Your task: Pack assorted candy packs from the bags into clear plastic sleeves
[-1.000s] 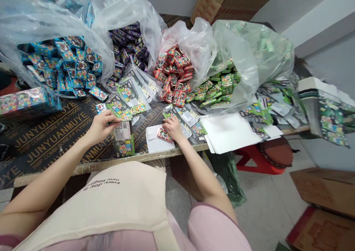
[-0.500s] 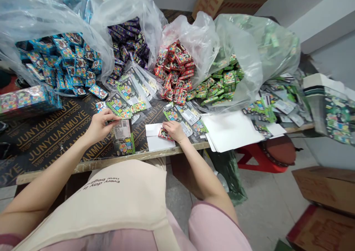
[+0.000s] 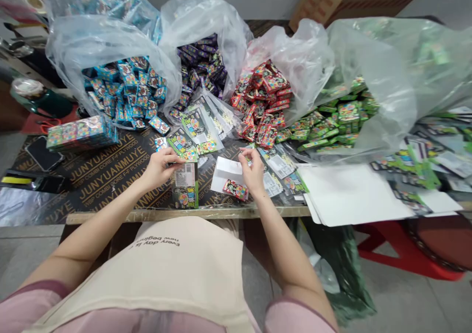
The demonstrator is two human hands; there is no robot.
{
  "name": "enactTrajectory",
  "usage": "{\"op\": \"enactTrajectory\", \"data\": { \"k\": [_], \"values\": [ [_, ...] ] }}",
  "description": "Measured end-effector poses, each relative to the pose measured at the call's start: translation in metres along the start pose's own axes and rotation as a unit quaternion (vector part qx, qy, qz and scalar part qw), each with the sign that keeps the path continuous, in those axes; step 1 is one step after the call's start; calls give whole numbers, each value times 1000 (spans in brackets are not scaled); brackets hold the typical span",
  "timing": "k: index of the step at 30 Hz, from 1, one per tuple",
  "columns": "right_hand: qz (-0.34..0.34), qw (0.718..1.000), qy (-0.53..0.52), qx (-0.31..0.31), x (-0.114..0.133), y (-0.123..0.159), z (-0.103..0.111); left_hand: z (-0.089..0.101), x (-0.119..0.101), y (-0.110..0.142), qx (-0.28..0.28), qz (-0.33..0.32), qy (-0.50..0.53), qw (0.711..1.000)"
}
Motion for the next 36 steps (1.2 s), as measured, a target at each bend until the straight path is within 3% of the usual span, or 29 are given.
{"op": "enactTrajectory", "data": {
  "k": [2, 5, 7, 9, 12, 19, 24, 26, 28, 30, 32, 34, 36],
  "values": [
    [8, 994, -66, 81, 40, -7, -28, 2, 2, 0, -14, 5, 10, 1000],
    [-7, 956, -143, 256, 87, -4, -83, 5, 3, 1, -34, 12, 29, 999],
    [-25, 927, -159, 337, 102, 1, -112, 6, 2, 1, -42, 12, 33, 999],
    [-37, 914, -155, 373, 104, 3, -131, 8, -1, 1, -45, 7, 28, 999],
    [-42, 913, -143, 380, 98, 1, -143, 9, -8, 1, -44, 0, 17, 999],
    [-68, 912, -144, 377, 90, 1, -148, 8, -5, 7, -88, 32, 11, 996],
    [-140, 913, -238, 301, 77, 10, -154, 2, -4, 11, -100, 43, -21, 994],
    [-166, 913, -269, 259, 67, 10, -153, -1, -5, 11, -80, 29, -40, 996],
    [-139, 937, -239, 214, 54, 1, -137, 2, -2, 15, -63, 22, -64, 996],
    [-68, 975, -131, 165, 40, -14, -104, 16, 10, 24, -64, 43, -91, 993],
    [-3, 991, 41, 130, 19, -28, -65, 39, 30, 39, -62, 100, -130, 985],
    [3, 971, 205, 123, -12, -34, -33, 59, 53, 56, -27, 167, -209, 963],
    [-20, 949, 277, 152, -44, -33, -16, 70, 70, 69, 34, 209, -307, 928]
  ]
}}
Point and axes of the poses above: each hand's wrist, its own y-axis away from the middle knuckle, its own z-axis out of the back of the hand, x = y × z, the point moved 8 cm from there along -y, towards the middle knuckle, and after that the axes turned 1 degree about x, right-handed, at the moved point
